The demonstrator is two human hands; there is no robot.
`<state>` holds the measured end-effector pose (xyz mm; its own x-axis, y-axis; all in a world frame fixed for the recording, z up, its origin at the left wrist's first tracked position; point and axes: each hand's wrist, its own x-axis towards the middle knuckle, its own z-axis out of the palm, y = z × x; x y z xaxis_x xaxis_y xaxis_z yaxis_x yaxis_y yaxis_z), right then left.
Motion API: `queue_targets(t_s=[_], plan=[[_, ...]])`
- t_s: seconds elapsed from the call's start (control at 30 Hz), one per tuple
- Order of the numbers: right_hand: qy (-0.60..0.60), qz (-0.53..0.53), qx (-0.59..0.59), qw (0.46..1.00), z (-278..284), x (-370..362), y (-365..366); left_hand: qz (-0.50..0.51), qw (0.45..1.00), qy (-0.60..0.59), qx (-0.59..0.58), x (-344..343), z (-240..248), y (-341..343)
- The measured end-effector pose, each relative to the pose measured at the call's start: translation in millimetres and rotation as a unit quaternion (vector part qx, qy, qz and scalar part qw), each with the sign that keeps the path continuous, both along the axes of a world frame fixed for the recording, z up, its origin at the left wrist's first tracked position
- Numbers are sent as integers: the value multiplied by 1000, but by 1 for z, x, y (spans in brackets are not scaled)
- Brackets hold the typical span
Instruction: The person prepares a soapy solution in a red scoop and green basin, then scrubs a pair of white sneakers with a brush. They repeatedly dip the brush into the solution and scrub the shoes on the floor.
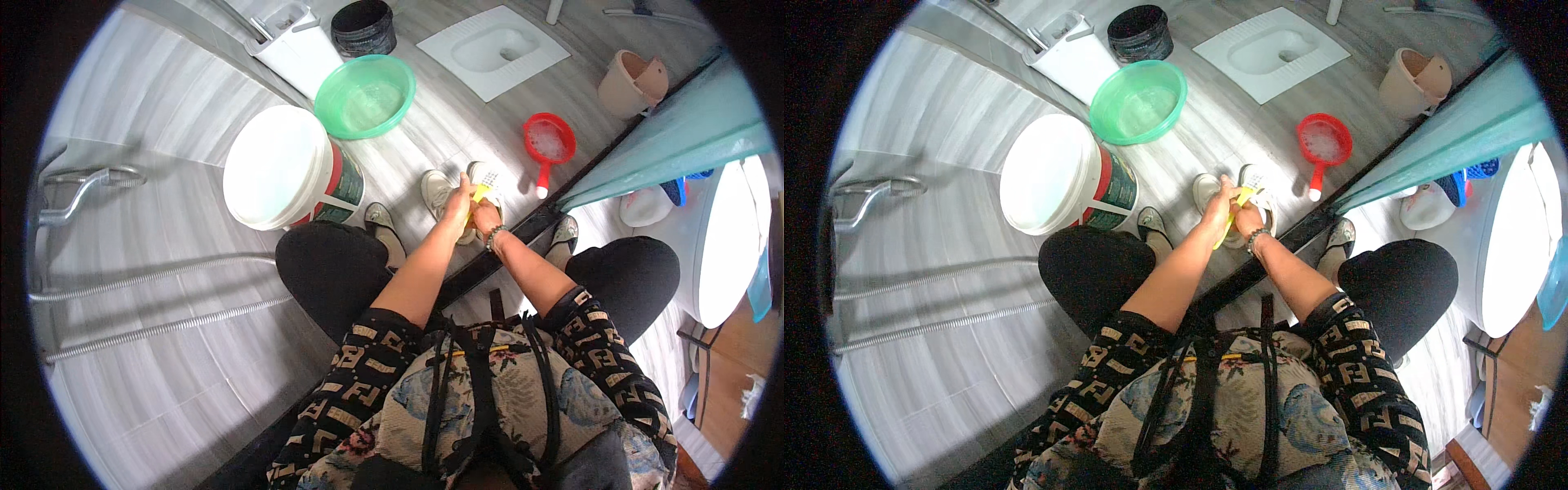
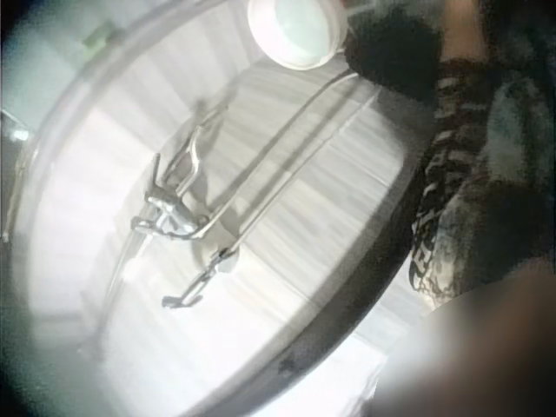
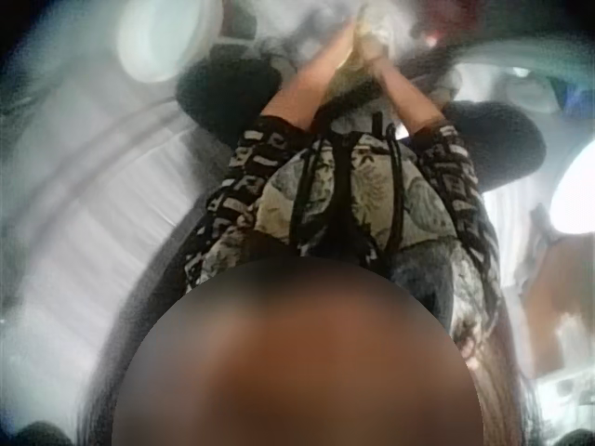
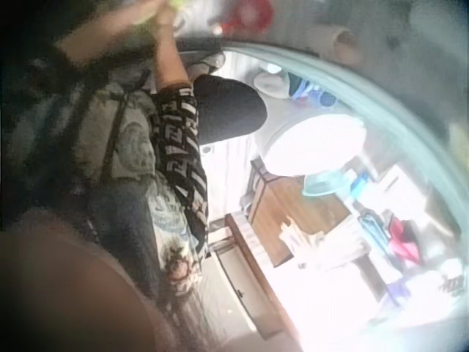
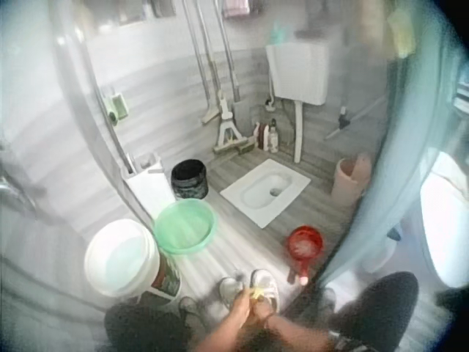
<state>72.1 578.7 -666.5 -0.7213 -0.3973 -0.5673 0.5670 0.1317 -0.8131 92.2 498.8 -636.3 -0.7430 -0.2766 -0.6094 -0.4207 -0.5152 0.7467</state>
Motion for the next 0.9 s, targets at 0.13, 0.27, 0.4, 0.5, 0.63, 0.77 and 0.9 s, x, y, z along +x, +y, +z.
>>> queue_targets(t_s=[0.13,0.27,0.4,0.5,0.63,0.77,0.9], plan=[[-103,-15,-30,994,7,-31,44,-78,996,-32,30,3,29,19],[-116,-31,11,993,33,-44,64,-213,910,-82,-346,26,-38,-13],[-53,5,147,988,20,-64,104,-351,810,-57,-467,26,-52,-1],[-43,27,130,990,-7,-74,111,-444,729,-59,-518,27,-67,4],[-83,-7,115,990,5,-73,98,-541,688,-76,-479,33,-66,2],[-78,7,120,990,2,-82,86,-491,690,-149,-511,37,-87,-19],[-68,-32,118,990,-10,-96,100,-618,551,-88,-554,25,-74,-10]])
